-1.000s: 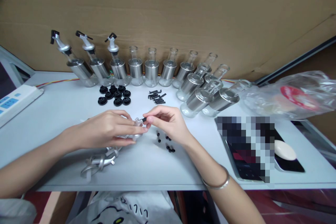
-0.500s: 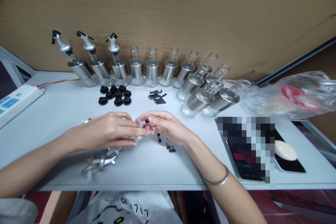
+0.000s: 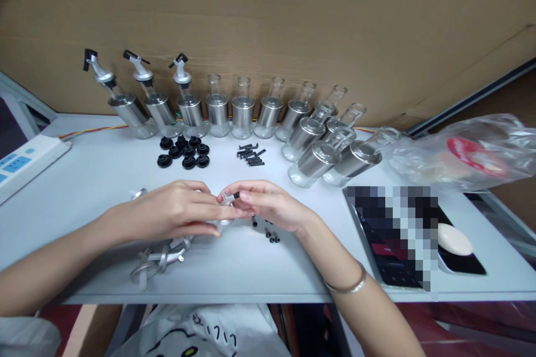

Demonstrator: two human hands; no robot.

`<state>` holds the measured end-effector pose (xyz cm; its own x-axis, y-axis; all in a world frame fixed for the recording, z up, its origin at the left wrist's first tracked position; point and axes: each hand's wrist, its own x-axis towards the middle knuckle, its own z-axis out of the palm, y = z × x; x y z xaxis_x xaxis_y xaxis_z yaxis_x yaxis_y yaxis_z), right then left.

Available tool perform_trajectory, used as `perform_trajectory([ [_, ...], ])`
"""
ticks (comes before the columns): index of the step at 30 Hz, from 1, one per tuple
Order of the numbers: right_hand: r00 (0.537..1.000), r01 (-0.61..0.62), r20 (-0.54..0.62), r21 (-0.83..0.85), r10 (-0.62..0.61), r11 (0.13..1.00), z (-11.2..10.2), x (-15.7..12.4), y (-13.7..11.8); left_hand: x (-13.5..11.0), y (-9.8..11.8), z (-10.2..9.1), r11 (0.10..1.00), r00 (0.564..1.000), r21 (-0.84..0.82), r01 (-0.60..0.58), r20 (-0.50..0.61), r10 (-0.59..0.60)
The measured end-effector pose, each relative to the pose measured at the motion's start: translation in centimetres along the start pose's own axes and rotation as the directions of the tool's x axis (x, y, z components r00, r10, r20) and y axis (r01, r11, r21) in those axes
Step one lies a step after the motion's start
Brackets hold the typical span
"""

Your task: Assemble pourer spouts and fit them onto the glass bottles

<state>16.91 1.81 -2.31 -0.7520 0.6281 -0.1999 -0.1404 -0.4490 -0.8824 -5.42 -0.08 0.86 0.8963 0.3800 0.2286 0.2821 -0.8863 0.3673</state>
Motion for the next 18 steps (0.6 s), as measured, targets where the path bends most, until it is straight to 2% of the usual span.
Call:
perform_trajectory([
  [4,0.999,-0.035,0.028,0.051,0.034,0.998,0.05,0.10,0.19,0.06,0.09,-0.02,0.999,1.000,0.034,0.009,0.018,-0.010],
  [11,0.997,-0.014,0.074,0.128,0.004,0.992,0.10,0.17,0.48,0.00,-0.02,0.20,0.999,1.000,0.038,-0.011,0.027,0.010],
  [18,1.000,-0.011,0.027,0.144,0.008,0.989,0.30,0.32,0.70,-0.04,-0.01,0.21,0.999,1.000,0.042,-0.003,0.032,0.002],
])
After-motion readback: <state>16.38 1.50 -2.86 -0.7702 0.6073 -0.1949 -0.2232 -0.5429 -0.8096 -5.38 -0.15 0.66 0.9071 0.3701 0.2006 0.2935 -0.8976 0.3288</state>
